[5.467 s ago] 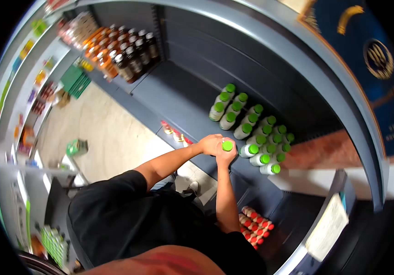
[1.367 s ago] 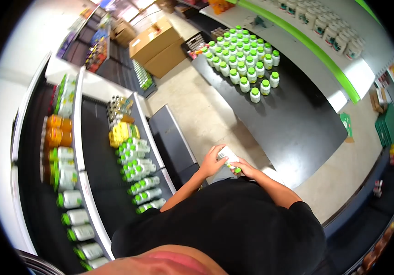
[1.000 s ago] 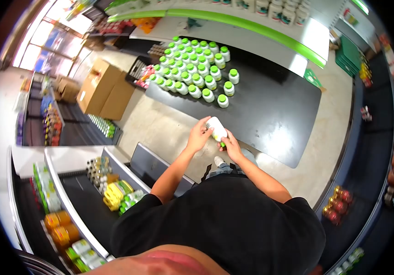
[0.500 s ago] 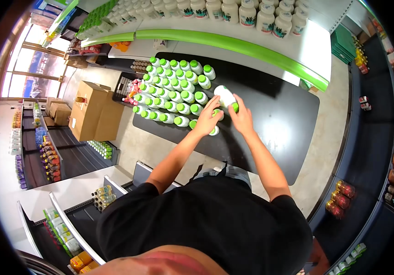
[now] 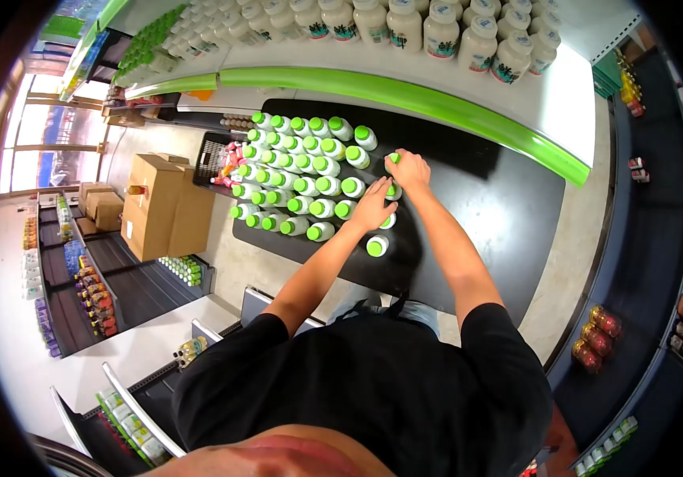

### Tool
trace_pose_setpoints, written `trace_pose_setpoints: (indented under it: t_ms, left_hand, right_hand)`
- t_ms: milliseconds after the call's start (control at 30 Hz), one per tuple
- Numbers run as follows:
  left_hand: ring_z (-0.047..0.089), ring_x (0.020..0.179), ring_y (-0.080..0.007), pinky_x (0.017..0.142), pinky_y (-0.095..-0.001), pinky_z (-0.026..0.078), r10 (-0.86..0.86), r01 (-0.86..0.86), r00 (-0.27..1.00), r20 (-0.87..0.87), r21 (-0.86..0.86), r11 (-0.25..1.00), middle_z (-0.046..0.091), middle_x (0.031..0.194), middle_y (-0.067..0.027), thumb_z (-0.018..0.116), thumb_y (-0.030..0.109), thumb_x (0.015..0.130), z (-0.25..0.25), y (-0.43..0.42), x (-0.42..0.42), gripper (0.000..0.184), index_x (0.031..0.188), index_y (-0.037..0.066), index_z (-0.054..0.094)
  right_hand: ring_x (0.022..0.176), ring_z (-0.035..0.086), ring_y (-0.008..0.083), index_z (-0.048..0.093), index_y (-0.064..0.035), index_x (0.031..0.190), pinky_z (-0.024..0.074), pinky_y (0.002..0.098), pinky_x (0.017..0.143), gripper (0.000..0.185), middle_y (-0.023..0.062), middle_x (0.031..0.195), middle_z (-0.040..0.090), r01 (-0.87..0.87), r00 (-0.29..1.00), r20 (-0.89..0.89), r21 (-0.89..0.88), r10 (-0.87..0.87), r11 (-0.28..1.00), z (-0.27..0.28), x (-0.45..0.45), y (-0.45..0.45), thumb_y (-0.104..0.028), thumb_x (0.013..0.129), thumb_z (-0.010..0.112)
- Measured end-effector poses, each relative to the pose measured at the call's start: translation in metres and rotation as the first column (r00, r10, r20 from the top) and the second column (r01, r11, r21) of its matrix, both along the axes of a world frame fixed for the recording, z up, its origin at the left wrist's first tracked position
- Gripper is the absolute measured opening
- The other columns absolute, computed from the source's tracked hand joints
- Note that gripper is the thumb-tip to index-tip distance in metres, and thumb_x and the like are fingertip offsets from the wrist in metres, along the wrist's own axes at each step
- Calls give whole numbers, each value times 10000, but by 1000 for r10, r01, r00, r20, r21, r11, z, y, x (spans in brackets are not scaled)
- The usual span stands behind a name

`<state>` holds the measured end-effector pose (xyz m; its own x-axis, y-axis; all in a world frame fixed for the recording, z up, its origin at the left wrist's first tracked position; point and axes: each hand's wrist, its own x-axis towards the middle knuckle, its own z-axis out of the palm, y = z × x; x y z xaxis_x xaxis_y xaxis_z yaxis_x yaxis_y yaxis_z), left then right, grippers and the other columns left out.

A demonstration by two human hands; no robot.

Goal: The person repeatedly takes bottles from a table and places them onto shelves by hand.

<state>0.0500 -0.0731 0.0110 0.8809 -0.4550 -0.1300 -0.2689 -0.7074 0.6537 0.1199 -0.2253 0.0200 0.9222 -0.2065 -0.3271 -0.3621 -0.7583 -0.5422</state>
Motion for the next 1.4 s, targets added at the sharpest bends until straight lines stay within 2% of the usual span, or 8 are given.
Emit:
trace_pose_setpoints:
  t_ms: [333,433,633,833,900,1133,1233,1400]
  left_hand:
    - [374,1325,-383,1102,-441,314,-18,14,1000,-20,-196,981,397,1436,-221,631,198,816,40,53,-36,563,1337,40,491]
    - [381,1322,-378,1094,-426,327,-19,7,999,-46,-254,967,412,1424,-216,645,215,830,58,86,-51,537,1325,60,507]
    - [502,1209,-344,991,-388,423,-103,78,992,-67,-310,948,550,1284,-167,633,176,858,60,152,-79,378,1214,57,590]
    - [645,954,-299,811,-346,498,-113,54,984,-140,-372,927,665,1017,-149,628,109,845,51,166,-96,214,1035,9,638]
    - [679,849,-205,779,-315,517,-115,-28,964,-241,-517,856,691,929,-132,608,59,870,47,152,-109,136,984,-2,652]
    - [646,755,-171,697,-296,498,-579,389,792,-193,-571,723,678,837,-104,607,115,869,84,74,-165,165,993,13,648]
    - [644,734,-191,690,-307,497,-735,593,660,-155,-493,636,678,822,-101,598,161,877,92,31,-190,181,990,30,652]
    - [645,719,-202,690,-324,504,-850,781,512,-123,-346,520,672,791,-111,594,207,861,98,-47,-247,214,1001,59,660]
  right_hand:
    - [1032,636,330,564,-168,1281,487,404,894,597,158,1080,678,69,984,132,317,-117,946,-58,-19,19,-518,807,657]
    - [915,645,265,556,-160,1288,488,368,850,518,133,977,685,229,900,223,489,-375,842,-55,-55,22,-418,851,660]
    - [669,519,144,578,-124,1220,460,300,674,341,61,738,567,604,634,280,403,-721,687,-94,-197,-1,-217,894,604]
    - [717,629,280,626,-112,1093,499,382,689,266,161,767,650,722,690,67,6,-721,692,-127,-414,13,-195,843,594]
    - [744,653,316,664,-103,996,512,404,706,213,180,760,664,682,731,97,-76,-675,728,-128,-479,31,-225,833,601]
    - [701,672,255,690,-80,920,535,365,672,190,150,791,690,811,584,-5,50,-812,583,-112,-560,62,-240,832,639]
    - [670,665,219,670,-59,994,546,349,637,221,136,809,690,849,490,-386,413,-782,328,-128,-570,47,-222,847,638]
    - [674,655,186,645,-24,1064,547,331,642,273,127,837,678,814,523,-309,459,-795,357,-81,-616,27,-187,848,608]
